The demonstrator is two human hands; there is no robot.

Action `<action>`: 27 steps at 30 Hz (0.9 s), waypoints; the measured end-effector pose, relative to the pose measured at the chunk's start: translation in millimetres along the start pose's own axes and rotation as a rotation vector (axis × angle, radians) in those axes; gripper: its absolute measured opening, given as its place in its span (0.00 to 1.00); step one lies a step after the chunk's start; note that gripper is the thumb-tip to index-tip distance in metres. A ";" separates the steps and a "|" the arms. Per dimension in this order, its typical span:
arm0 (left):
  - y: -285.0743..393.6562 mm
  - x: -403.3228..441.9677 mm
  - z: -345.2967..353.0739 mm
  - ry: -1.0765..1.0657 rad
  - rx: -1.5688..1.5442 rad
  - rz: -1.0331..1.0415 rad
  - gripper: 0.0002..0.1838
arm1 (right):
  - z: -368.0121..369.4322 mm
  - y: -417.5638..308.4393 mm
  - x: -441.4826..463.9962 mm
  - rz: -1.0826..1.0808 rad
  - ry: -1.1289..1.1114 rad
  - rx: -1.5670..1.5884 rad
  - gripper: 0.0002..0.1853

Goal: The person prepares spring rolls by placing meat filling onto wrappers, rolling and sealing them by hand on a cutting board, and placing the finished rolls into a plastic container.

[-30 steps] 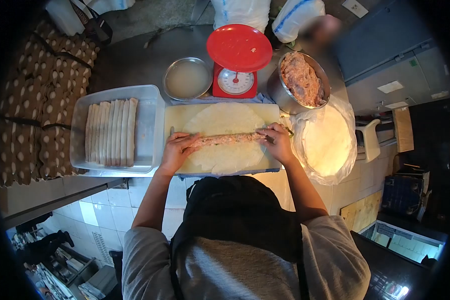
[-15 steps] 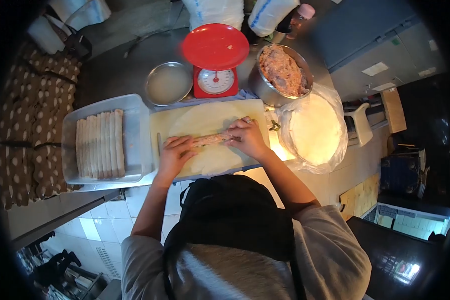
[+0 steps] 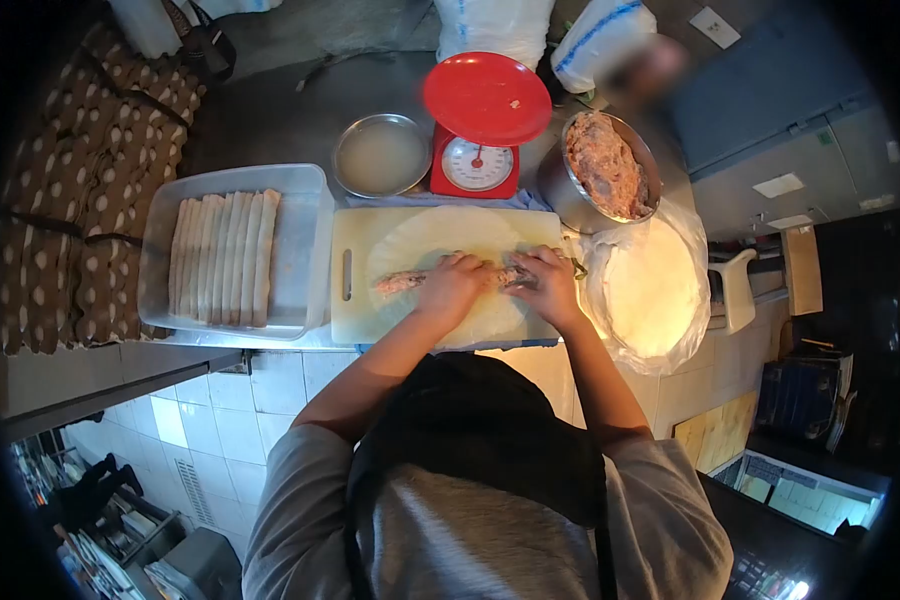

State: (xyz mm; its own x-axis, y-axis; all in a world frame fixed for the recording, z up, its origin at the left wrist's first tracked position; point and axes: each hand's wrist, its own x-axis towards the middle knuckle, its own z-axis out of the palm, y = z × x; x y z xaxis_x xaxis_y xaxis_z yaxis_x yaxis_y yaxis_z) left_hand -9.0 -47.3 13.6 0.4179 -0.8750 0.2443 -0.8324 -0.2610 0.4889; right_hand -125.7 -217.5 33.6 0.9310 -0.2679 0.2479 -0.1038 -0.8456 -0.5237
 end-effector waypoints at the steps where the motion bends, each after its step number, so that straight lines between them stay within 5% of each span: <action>1: 6.6 4.9 5.0 0.007 -0.012 -0.005 0.17 | -0.3 12.0 -5.3 0.026 -0.029 -0.011 0.27; 8: 1.5 -10.1 -16.4 0.074 0.055 -0.050 0.23 | -19.3 -7.3 -21.1 0.028 0.036 0.080 0.30; 12: -21.1 -43.0 -61.1 0.194 -0.020 -0.107 0.25 | -20.9 -25.9 -52.7 -0.239 -0.169 -0.010 0.21; 16: -30.0 -77.5 -82.3 0.189 -0.010 -0.110 0.20 | -0.7 -23.0 -62.3 -0.282 -0.091 -0.055 0.14; 19: -25.7 -99.8 -74.4 -0.013 -0.168 0.047 0.16 | -3.3 -22.6 -59.2 -0.443 -0.151 -0.198 0.14; 22: -12.2 -103.2 -67.3 0.043 -0.132 0.055 0.15 | 4.8 -16.9 -55.2 -0.614 -0.167 -0.272 0.15; 27: 7.7 -106.5 -57.7 0.255 -0.037 0.206 0.14 | 2.9 -14.8 -13.8 -0.393 -0.099 -0.257 0.11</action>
State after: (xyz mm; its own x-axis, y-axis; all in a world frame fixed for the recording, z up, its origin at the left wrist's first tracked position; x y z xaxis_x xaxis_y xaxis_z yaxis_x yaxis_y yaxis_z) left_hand -38.9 67.4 39.6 0.3235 -0.7767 0.5405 -0.8971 -0.0700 0.4363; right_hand -135.9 -200.0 35.5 0.9447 0.1293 0.3014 0.1909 -0.9641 -0.1845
